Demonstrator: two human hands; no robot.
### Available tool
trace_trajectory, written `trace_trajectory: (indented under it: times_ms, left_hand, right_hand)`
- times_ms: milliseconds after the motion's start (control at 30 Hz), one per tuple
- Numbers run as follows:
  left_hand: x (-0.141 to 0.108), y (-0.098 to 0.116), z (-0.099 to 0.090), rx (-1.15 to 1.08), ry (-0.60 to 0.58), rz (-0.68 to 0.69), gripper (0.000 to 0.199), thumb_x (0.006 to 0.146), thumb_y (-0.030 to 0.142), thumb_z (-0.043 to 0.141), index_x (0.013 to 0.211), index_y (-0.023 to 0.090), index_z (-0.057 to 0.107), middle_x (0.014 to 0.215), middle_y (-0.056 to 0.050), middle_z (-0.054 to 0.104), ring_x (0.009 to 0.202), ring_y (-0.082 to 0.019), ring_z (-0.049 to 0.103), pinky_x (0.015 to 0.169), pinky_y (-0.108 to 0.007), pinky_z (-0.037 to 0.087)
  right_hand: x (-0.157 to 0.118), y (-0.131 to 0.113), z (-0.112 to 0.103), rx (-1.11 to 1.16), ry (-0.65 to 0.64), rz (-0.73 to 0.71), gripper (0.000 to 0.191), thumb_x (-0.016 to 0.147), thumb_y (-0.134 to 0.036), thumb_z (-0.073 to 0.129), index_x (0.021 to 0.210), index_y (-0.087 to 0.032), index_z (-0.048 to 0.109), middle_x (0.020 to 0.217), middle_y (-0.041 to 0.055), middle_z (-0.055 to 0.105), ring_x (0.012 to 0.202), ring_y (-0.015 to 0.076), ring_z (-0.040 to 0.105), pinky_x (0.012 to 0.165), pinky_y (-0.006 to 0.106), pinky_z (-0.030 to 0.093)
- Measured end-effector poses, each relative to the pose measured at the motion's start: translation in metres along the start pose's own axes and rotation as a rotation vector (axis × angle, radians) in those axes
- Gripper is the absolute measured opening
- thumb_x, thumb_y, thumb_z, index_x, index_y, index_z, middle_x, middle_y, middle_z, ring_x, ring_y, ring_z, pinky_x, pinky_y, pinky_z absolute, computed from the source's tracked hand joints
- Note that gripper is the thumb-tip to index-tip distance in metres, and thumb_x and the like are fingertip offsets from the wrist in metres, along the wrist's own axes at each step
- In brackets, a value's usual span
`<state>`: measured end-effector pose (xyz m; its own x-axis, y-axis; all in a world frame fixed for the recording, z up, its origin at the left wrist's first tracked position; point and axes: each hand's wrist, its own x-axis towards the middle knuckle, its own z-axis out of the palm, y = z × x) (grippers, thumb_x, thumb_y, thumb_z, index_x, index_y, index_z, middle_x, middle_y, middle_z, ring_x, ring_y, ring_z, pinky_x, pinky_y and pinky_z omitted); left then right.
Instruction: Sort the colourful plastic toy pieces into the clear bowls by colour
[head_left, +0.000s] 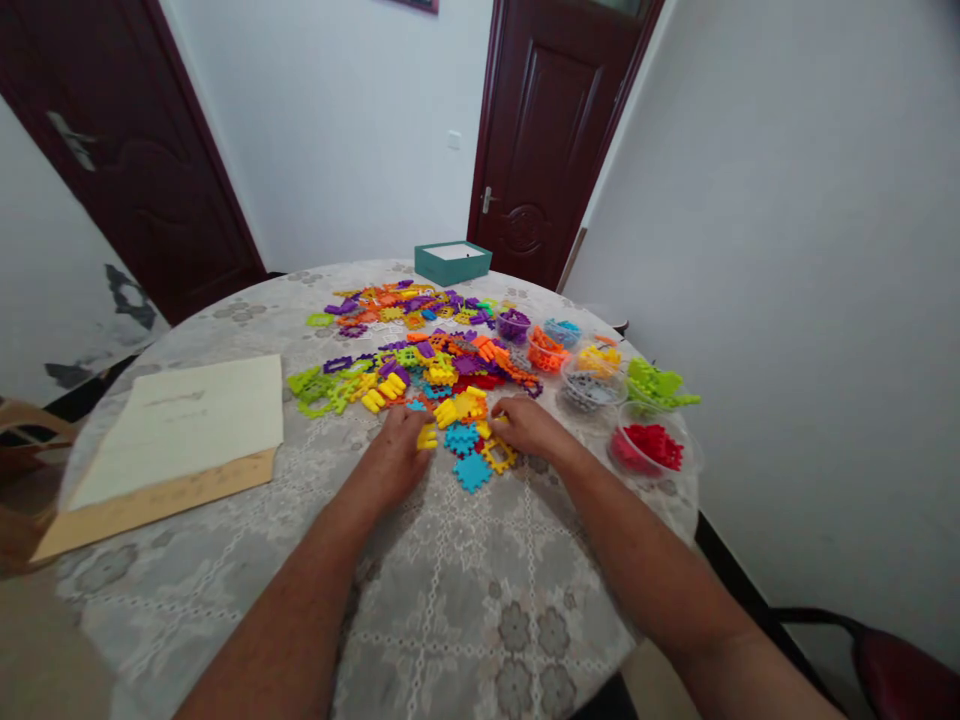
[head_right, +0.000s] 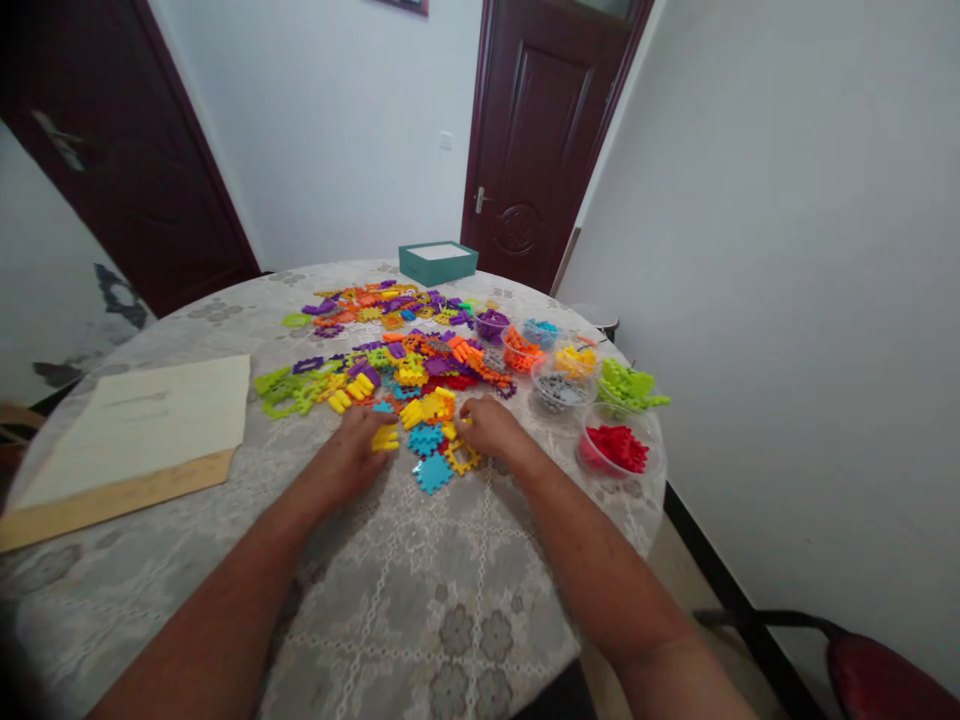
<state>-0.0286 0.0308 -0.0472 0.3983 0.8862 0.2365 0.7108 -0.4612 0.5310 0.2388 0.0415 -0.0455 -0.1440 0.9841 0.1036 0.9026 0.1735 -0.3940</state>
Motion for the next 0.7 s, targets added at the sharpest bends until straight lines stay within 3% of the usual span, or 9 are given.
trace_trajectory:
  times_ms: [300, 533, 700]
  left_hand:
    - [0.001, -0.004, 0.009, 0.022, -0.099, 0.097, 0.045, 0.093, 0.03, 0.054, 0.137, 0.022, 0.058, 0.135, -0.012, 0.066, 0.124, -0.029, 0.063, 0.108, -0.044, 0.047]
    - [-0.001, 0.007, 0.006, 0.034, -0.113, 0.044, 0.048, 0.091, 0.03, 0.057, 0.139, 0.021, 0.056, 0.138, -0.012, 0.065, 0.126, -0.029, 0.063, 0.109, -0.042, 0.046]
    - [-0.002, 0.008, 0.007, 0.033, -0.125, 0.026, 0.048, 0.093, 0.029, 0.058, 0.141, 0.023, 0.054, 0.139, -0.012, 0.064, 0.124, -0.028, 0.063, 0.108, -0.042, 0.047]
  right_hand:
    - [-0.007, -0.007, 0.011, 0.1, -0.028, -0.157, 0.016, 0.09, -0.017, 0.059, 0.097, -0.018, 0.073, 0.099, 0.0076, 0.068, 0.094, 0.0195, 0.061, 0.084, 0.027, 0.043]
    - [-0.011, -0.009, 0.01, 0.252, 0.01, -0.139, 0.021, 0.085, -0.011, 0.06, 0.1, -0.021, 0.07, 0.096, 0.003, 0.073, 0.087, 0.0184, 0.062, 0.077, 0.027, 0.044]
    - [-0.015, -0.01, 0.002, 0.343, -0.067, -0.19, 0.025, 0.084, -0.014, 0.064, 0.104, -0.023, 0.076, 0.104, 0.004, 0.077, 0.094, 0.0221, 0.067, 0.084, 0.031, 0.048]
